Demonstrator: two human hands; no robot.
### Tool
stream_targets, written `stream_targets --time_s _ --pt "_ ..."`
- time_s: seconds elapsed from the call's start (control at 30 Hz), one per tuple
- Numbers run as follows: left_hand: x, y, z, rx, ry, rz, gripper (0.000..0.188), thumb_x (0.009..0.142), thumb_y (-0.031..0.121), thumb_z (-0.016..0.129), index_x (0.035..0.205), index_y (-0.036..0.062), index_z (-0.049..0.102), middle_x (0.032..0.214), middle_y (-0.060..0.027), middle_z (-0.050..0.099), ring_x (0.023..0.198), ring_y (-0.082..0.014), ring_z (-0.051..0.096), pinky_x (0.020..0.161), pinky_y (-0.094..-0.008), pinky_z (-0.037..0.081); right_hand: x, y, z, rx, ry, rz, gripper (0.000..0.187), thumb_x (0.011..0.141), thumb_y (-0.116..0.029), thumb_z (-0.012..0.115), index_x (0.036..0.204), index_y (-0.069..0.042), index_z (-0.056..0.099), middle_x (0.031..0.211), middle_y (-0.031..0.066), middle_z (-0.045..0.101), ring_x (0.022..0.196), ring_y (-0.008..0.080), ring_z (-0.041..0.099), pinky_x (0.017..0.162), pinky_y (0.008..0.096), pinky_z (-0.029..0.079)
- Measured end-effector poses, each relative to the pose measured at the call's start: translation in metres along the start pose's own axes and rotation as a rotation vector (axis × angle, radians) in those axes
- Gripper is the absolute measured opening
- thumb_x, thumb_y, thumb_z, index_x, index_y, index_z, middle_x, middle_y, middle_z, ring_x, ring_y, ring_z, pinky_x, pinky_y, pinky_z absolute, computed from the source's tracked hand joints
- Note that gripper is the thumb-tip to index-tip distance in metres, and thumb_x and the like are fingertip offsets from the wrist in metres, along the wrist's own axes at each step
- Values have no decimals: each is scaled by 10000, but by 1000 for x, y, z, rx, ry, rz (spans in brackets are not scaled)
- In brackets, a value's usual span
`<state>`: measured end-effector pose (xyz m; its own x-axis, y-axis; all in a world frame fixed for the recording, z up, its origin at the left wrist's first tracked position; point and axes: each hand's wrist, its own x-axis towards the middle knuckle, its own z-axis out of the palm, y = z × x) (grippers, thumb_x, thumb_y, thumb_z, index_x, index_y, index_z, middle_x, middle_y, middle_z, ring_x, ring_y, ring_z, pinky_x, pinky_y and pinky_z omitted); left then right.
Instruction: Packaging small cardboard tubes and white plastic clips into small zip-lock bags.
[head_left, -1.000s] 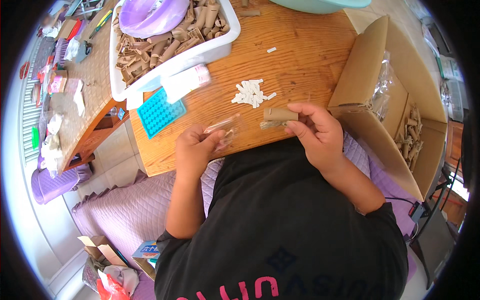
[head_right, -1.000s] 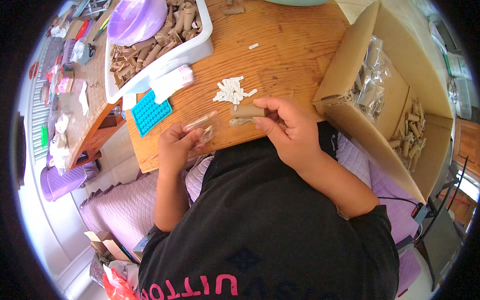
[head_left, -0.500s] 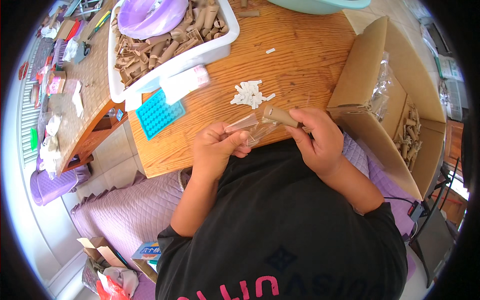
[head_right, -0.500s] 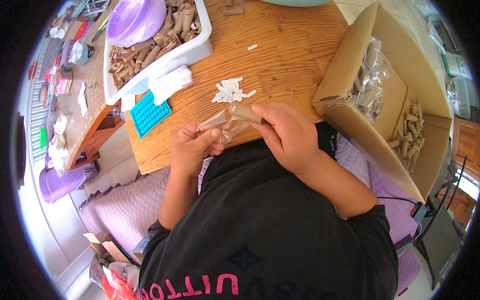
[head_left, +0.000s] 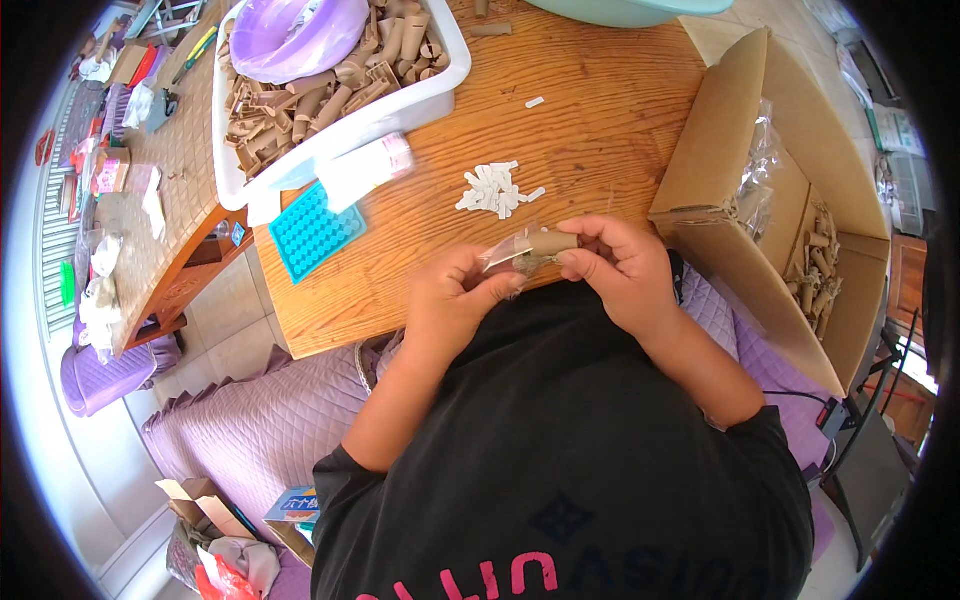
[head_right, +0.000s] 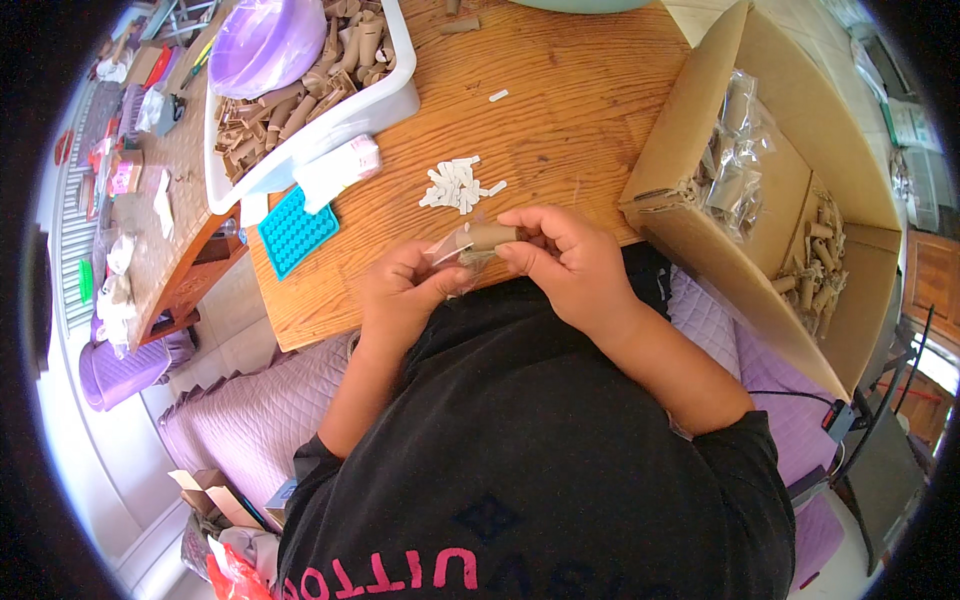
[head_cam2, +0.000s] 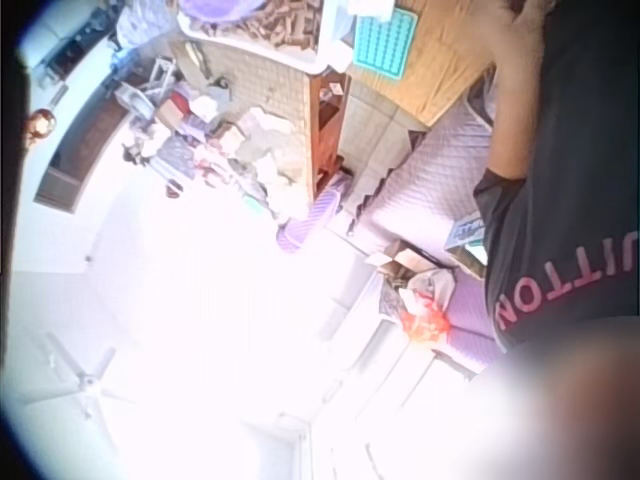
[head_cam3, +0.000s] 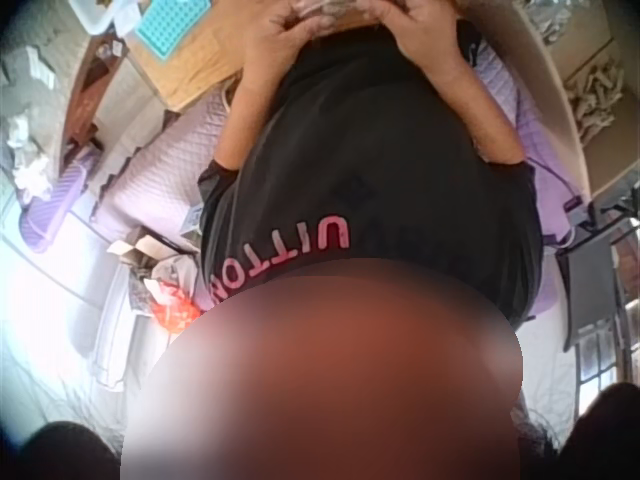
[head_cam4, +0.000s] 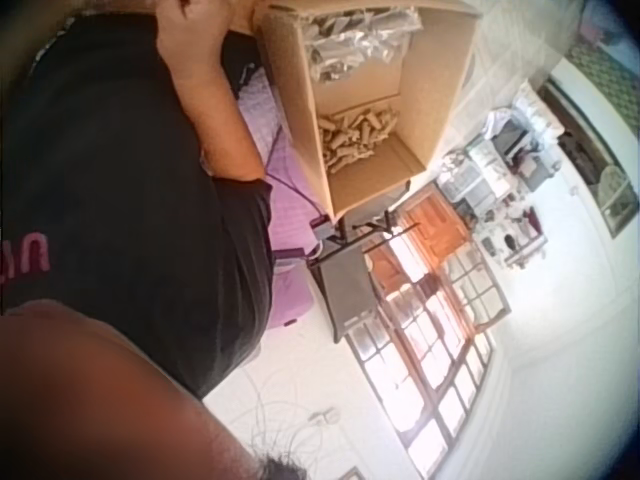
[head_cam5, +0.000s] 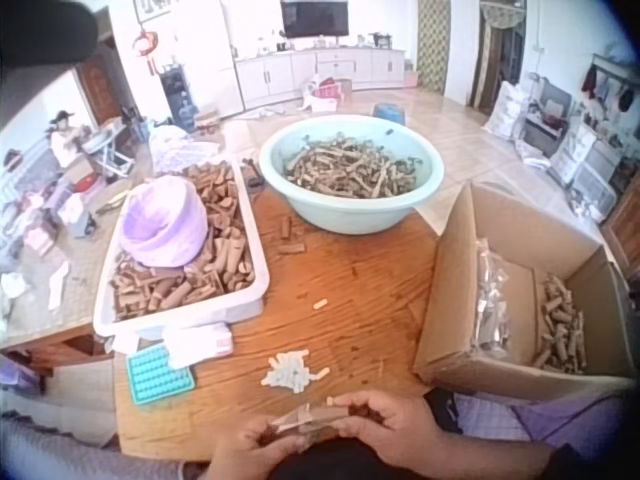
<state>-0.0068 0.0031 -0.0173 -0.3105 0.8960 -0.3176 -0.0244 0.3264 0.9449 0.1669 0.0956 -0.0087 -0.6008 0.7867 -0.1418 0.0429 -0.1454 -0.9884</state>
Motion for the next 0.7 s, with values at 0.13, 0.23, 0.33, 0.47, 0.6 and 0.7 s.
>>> stream_targets --time_s 0.13,0.23,0.33,0.47,0.6,0.7 --pt "6 4 -3 -145 -208 -104 220 740 56 692 933 -10 608 823 -25 622 714 -62 558 642 -196 455 4 -4 -10 -64 -135 44 217 807 -16 579 1016 35 550 818 46 592 665 73 544 600 194 455" --pt "8 11 -6 -176 -307 -171 253 738 55 694 963 -16 602 858 -26 616 758 -62 554 667 -193 452 9 -12 -13 72 -195 253 200 812 -27 571 1002 32 558 787 39 589 634 69 533 573 193 450" --pt "8 10 -4 -230 -339 -219 269 744 62 691 979 -23 591 859 -28 613 768 -67 556 679 -191 452 16 -15 -19 -2 -259 339 190 807 -25 570 989 29 566 757 27 583 606 63 522 550 192 444" --pt "10 11 1 -366 -400 -276 286 750 78 689 993 -28 580 854 -31 611 761 -76 563 681 -193 454 20 -12 -18 44 -323 363 181 806 -25 571 981 23 574 752 16 578 603 58 517 548 189 439" --pt "10 11 0 -334 -389 -268 279 750 90 692 982 -20 584 858 -32 613 759 -77 564 678 -197 456 24 -17 -18 -30 -306 290 179 808 -29 576 983 8 583 747 7 571 595 55 502 543 189 423" --pt "11 10 -2 -411 -410 -310 269 755 103 689 972 -17 587 859 -40 616 755 -83 568 677 -200 456 24 -24 -18 -122 -303 187 183 808 -56 586 981 2 587 773 14 583 633 62 514 565 199 429"
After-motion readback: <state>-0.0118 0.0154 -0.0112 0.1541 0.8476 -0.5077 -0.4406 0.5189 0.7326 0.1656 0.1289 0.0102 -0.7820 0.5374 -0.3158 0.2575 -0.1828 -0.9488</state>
